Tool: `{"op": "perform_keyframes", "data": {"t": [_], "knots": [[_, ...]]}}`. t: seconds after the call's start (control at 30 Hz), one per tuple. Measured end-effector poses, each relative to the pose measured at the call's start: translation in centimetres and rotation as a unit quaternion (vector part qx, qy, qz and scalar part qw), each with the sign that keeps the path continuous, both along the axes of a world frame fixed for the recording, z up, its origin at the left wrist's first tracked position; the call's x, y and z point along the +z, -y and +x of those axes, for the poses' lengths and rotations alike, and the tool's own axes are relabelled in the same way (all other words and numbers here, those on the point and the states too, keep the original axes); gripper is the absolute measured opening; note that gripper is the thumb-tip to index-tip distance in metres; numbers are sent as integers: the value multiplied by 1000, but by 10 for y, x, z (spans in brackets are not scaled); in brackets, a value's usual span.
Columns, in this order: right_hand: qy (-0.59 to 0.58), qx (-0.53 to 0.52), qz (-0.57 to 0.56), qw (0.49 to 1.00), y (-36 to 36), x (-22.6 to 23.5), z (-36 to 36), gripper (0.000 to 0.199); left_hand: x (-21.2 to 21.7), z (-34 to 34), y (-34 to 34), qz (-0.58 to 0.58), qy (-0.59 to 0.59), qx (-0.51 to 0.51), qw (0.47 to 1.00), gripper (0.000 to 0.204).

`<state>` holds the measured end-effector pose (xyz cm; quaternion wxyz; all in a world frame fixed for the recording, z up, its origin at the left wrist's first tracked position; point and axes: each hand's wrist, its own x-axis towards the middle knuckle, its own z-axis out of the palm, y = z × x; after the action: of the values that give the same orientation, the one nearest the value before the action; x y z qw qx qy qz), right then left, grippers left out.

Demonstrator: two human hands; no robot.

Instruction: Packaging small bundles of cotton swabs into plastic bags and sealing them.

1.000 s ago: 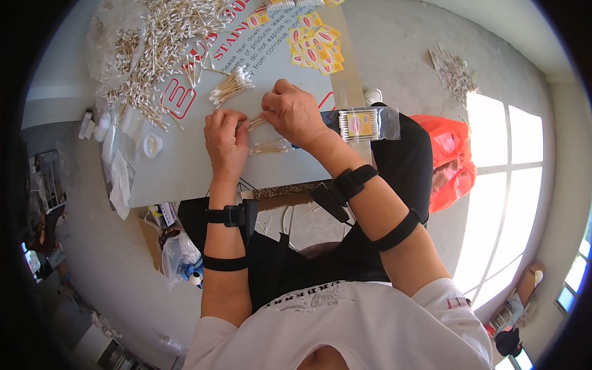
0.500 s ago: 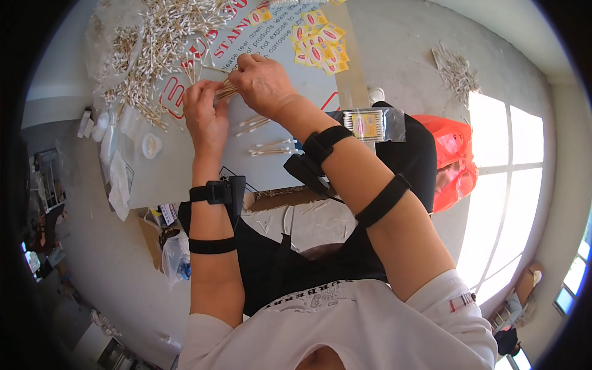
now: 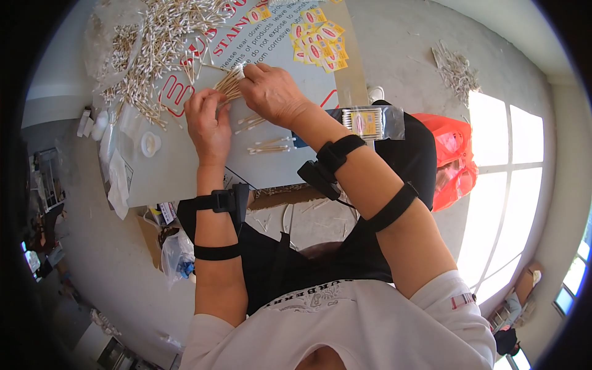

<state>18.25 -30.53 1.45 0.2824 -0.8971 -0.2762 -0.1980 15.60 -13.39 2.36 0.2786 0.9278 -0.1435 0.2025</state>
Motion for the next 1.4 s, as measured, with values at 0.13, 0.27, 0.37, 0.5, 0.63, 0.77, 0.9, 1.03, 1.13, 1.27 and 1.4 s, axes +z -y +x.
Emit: {"op": "perform_keyframes", "data": {"t": [0.13, 0.27, 0.37, 0.5, 0.63, 0.77, 0.9, 1.03, 1.13, 1.27, 1.4], "knots": [[-42, 6, -7, 999, 7, -4, -12, 13, 0, -7, 1, 15, -2, -4, 1000, 26], [-58, -1, 55, 997, 6, 1, -15, 16, 0, -9, 2, 0, 5, 11, 1000, 27], [-55, -39, 58, 996, -2, 4, -11, 16, -2, -6, 2, -15, 17, 30, 999, 29], [-34, -45, 5, 998, -7, -1, -2, 9, -4, -3, 1, -2, -15, 35, 999, 29], [-12, -26, -11, 1000, -8, -5, -1, 9, -7, -2, -2, -2, -18, 37, 999, 29], [5, -38, 15, 999, -4, -6, -1, 8, -7, -1, -2, -14, -12, 30, 999, 33], [-13, -29, 24, 999, 2, -1, -8, 10, -4, -6, -4, -31, -1, 31, 999, 36], [-27, -19, 4, 999, 5, 0, -15, 10, -3, -10, -5, -26, 13, 42, 999, 35], [-40, -18, -12, 999, 6, -2, -17, 11, 0, -14, -2, -28, 13, 23, 999, 32], [-76, -10, -13, 997, 6, 0, -15, 12, 1, -19, 4, 7, -11, -22, 1000, 26], [-95, -2, -21, 995, 8, 4, -16, 11, -1, -22, 6, 40, -14, -29, 999, 24]]}}
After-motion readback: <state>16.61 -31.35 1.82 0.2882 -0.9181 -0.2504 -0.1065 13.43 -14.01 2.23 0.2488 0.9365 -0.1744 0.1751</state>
